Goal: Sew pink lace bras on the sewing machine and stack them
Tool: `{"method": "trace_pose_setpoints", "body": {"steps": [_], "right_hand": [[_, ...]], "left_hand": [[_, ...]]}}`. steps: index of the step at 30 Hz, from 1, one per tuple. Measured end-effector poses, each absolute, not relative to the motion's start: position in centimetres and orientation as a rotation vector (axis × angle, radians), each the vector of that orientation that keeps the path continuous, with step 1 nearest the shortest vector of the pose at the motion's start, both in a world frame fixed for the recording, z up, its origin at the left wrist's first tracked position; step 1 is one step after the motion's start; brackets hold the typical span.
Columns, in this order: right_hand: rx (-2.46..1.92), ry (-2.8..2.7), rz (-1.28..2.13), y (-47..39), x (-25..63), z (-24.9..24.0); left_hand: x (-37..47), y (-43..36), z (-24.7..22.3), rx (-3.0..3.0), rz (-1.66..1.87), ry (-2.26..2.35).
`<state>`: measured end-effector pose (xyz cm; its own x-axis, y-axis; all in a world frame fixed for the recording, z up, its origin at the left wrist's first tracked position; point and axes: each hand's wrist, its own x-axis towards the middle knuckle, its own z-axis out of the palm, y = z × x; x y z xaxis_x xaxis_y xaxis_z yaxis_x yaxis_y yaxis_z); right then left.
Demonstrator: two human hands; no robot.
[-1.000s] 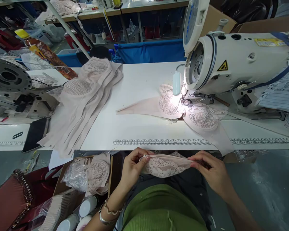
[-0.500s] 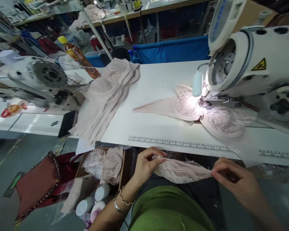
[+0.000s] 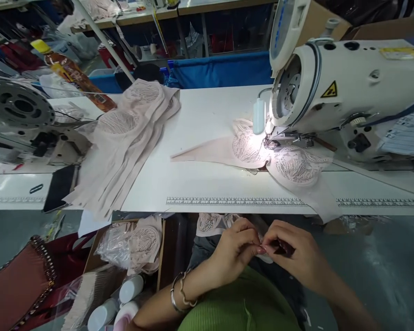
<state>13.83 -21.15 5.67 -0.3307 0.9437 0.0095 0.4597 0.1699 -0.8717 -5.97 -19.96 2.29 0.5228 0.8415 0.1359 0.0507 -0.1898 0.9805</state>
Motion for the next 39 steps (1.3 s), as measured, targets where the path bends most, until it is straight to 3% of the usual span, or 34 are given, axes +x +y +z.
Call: {"method": "trace_pose_setpoints", "body": {"steps": [20, 28, 39], "right_hand": [[-1.355, -1.659, 1.185, -21.1, 15.3, 4.1], [-1.297, -1.530, 1.006, -21.4, 13.9, 4.0], [-1.413, -1.425, 1.004, -21.6, 14.1, 3.5]], "left_hand": [[-5.6, -19.7, 1.7, 1.601, 0.881, 0.897], [-4.9, -19.8, 1.5, 1.598, 0.944, 0.956], [-4.5, -18.7, 1.6, 1.269, 0.735, 1.129]]}}
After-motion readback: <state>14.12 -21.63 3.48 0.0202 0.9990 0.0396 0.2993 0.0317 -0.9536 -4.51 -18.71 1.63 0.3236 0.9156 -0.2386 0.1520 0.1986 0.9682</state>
